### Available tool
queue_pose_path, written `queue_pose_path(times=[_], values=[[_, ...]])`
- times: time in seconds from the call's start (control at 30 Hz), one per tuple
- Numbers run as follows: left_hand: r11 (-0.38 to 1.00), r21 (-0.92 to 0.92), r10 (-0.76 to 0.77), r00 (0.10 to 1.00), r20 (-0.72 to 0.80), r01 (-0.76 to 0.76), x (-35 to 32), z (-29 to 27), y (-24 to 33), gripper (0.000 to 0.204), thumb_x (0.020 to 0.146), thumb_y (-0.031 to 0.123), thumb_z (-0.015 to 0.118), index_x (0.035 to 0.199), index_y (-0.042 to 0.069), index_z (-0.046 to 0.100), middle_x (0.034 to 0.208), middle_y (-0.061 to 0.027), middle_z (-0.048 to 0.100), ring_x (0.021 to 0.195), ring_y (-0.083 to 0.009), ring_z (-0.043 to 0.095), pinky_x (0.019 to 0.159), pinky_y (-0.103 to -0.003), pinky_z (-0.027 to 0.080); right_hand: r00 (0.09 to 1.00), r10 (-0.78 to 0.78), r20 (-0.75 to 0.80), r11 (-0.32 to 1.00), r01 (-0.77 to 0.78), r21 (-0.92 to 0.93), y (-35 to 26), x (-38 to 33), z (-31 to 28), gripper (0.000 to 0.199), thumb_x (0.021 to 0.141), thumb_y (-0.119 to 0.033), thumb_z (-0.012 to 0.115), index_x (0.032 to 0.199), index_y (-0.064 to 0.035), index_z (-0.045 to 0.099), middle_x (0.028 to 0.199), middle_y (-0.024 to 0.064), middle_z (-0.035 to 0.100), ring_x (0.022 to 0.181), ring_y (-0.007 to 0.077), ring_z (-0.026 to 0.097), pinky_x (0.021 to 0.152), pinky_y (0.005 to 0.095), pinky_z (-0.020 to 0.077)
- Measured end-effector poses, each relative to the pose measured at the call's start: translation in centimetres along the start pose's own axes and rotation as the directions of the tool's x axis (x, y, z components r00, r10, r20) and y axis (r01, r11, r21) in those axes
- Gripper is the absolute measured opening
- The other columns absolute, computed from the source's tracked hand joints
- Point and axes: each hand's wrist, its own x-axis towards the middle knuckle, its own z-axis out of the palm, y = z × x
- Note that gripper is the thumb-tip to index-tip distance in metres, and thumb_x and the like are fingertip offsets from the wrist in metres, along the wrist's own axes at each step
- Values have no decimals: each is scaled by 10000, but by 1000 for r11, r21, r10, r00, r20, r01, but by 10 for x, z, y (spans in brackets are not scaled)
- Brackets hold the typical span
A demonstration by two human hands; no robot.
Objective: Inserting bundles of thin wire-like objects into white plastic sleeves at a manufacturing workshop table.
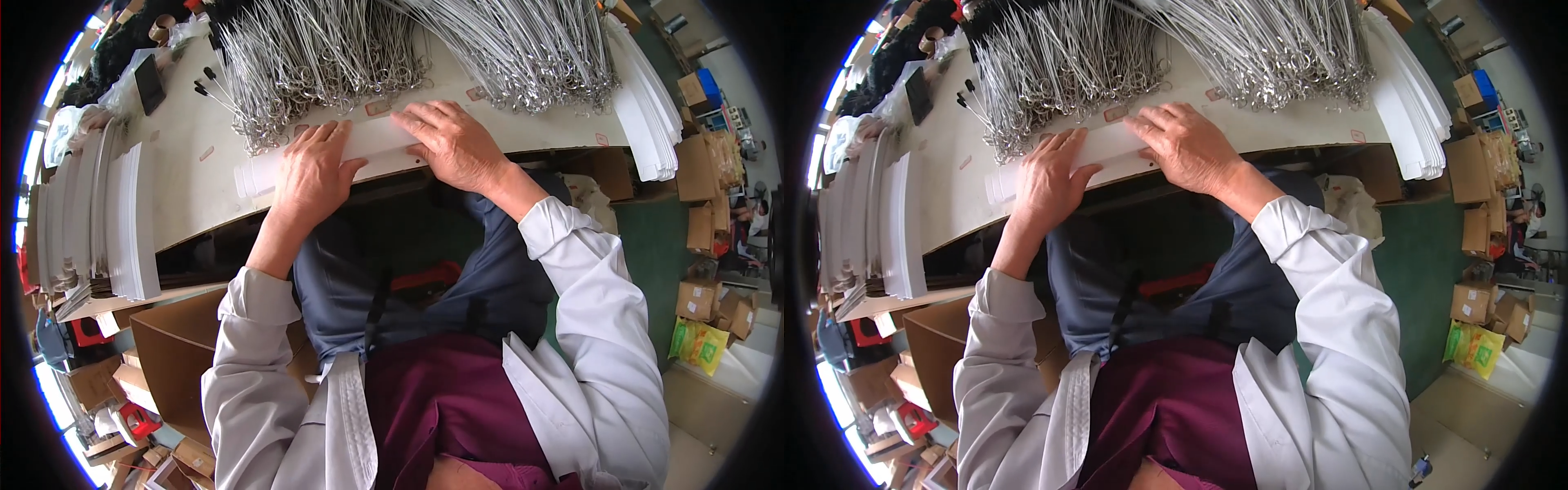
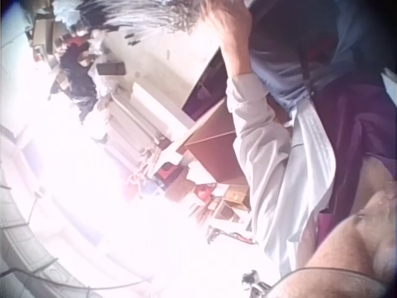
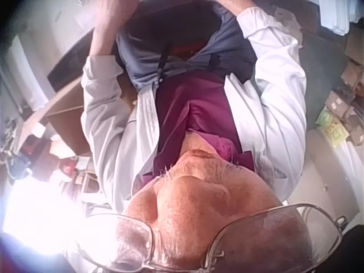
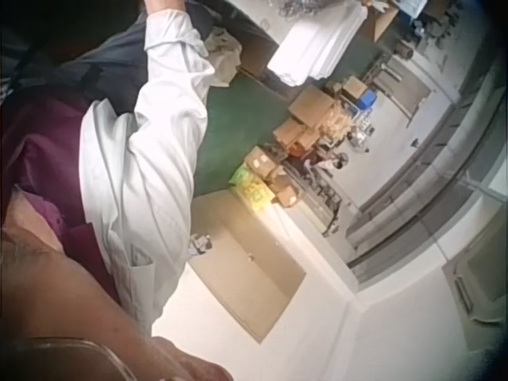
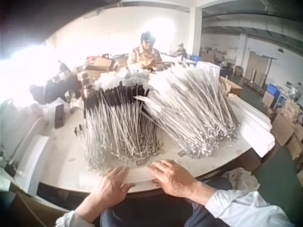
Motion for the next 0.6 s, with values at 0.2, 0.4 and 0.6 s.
queue_pose_path(times=[0.2, 0.4, 0.6], values=[[999, 36, -12, 999, -52, 14, -10, 14, 3, 529, 888, 272, 737, 1305, -30, 617, 1271, -222, 658, 1187, -424, 606, 1034, -480, 484, 999, 29, 18, 998, -30, 52, 0, -1, -1, 561, 863, -157, 774, 1391, -65, 606, 1337, 119, 630, 1205, 319, 585, 1054, 410, 480], [996, 82, 39, 995, -94, -32, -26, 24, 10, 605, 891, 290, 727, 1367, -38, 553, 1341, -220, 597, 1284, -404, 535, 1130, -506, 405, 997, 27, 73, 998, -30, 47, -14, -14, -6, 553, 923, -224, 705, 1421, -32, 558, 1408, 152, 577, 1302, 344, 521, 1123, 442, 423], [981, 195, 15, 999, 35, -22, -28, 27, 17, 746, 880, 380, 744, 1437, -49, 494, 1481, -239, 508, 1392, -393, 458, 1195, -505, 329, 990, -24, 135, 999, 29, -34, -51, 1, 27, 755, 876, -322, 731, 1464, 63, 454, 1503, 232, 483, 1416, 379, 443, 1226, 479, 303]])
